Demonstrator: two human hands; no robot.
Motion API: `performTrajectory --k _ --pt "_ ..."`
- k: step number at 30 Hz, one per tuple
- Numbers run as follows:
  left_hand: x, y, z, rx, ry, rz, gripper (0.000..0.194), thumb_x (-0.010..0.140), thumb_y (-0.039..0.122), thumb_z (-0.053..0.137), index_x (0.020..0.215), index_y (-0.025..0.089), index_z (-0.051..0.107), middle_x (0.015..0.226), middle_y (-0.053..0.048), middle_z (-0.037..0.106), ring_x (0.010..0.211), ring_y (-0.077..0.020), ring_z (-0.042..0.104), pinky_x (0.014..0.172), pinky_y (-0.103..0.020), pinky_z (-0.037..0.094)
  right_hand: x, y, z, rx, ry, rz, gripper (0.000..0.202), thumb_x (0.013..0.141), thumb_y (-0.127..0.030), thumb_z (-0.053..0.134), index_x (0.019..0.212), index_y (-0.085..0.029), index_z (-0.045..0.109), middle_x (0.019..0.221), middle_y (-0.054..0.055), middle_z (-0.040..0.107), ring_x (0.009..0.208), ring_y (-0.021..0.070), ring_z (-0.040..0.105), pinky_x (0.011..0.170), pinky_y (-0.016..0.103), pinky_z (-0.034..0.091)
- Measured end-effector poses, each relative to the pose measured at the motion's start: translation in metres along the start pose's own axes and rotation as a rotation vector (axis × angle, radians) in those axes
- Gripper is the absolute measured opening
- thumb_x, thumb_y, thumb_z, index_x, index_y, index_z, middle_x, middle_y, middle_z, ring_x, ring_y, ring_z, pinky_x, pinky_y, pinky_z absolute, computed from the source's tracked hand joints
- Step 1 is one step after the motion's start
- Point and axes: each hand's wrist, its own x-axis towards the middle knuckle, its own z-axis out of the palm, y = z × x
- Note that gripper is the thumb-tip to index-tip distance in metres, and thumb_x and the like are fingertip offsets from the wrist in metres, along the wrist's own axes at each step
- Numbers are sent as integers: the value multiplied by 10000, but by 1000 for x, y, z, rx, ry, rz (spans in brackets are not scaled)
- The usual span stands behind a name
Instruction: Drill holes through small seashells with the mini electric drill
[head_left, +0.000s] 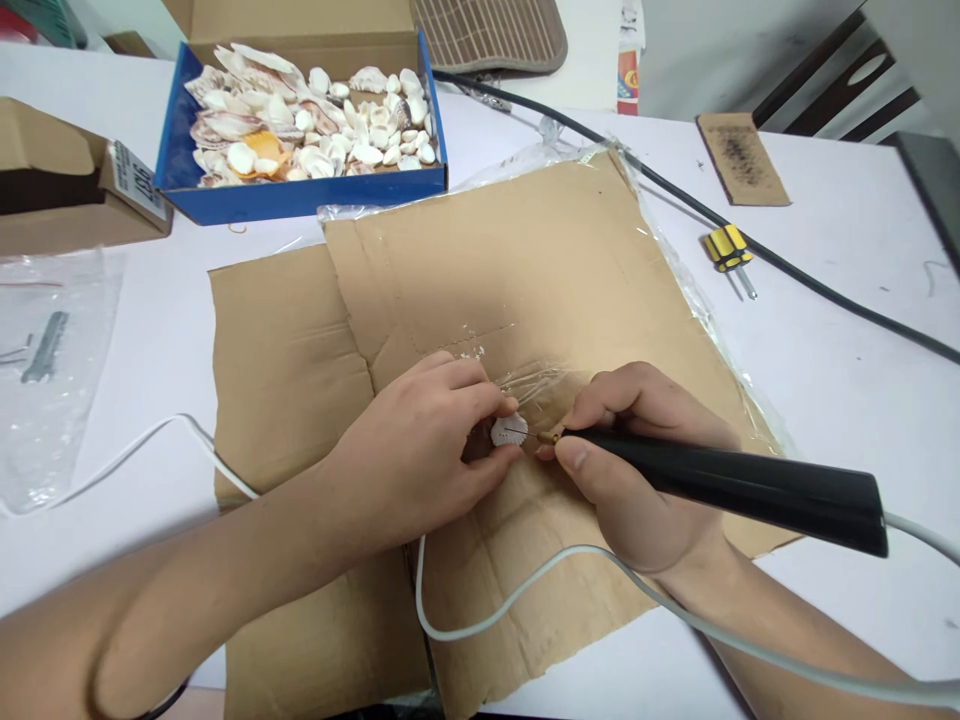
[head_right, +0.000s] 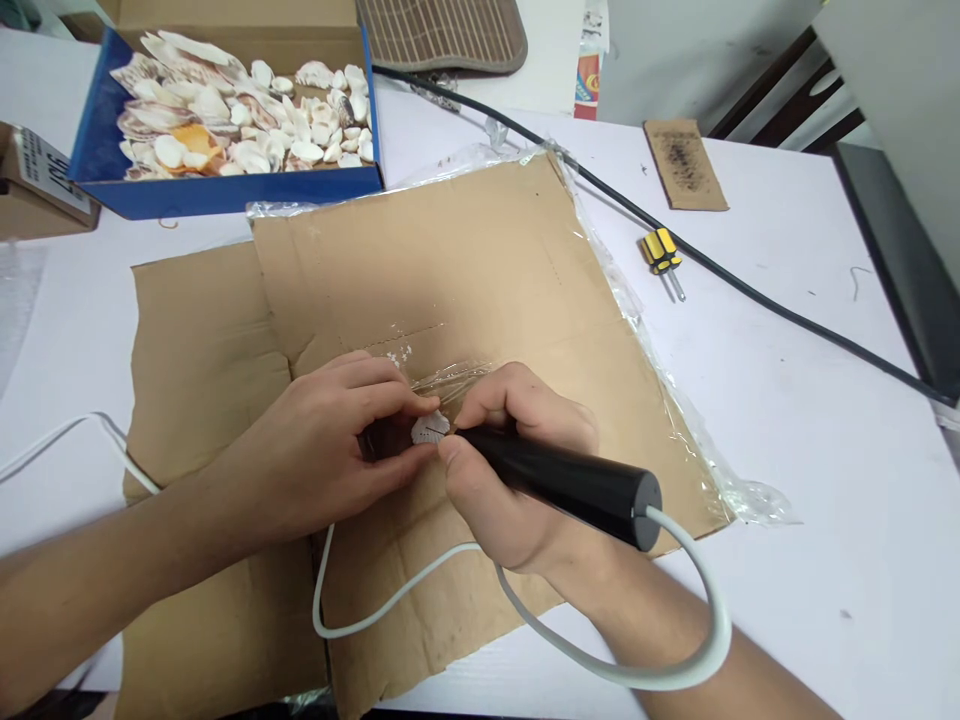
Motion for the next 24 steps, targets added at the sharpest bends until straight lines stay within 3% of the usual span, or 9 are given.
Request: performTrajectory --k 11,24 --pt "-1 0 0 -1 1 0 54 949 196 794 919 151 787 825 -23 713 823 -215 646 768 -362 540 2 1 2 4 -1 7 108 776 -187 698 728 -248 622 595 -54 614 492 118 502 465 278 383" --pt "0 0 0 -9 -4 -9 132 970 194 750 841 183 721 824 -22 712 818 -211 636 780 -360 539 -1 2 -1 28 -25 -2 149 801 -185 737 789 -284 626 608 -41 636 507 178 589 468 332 430"
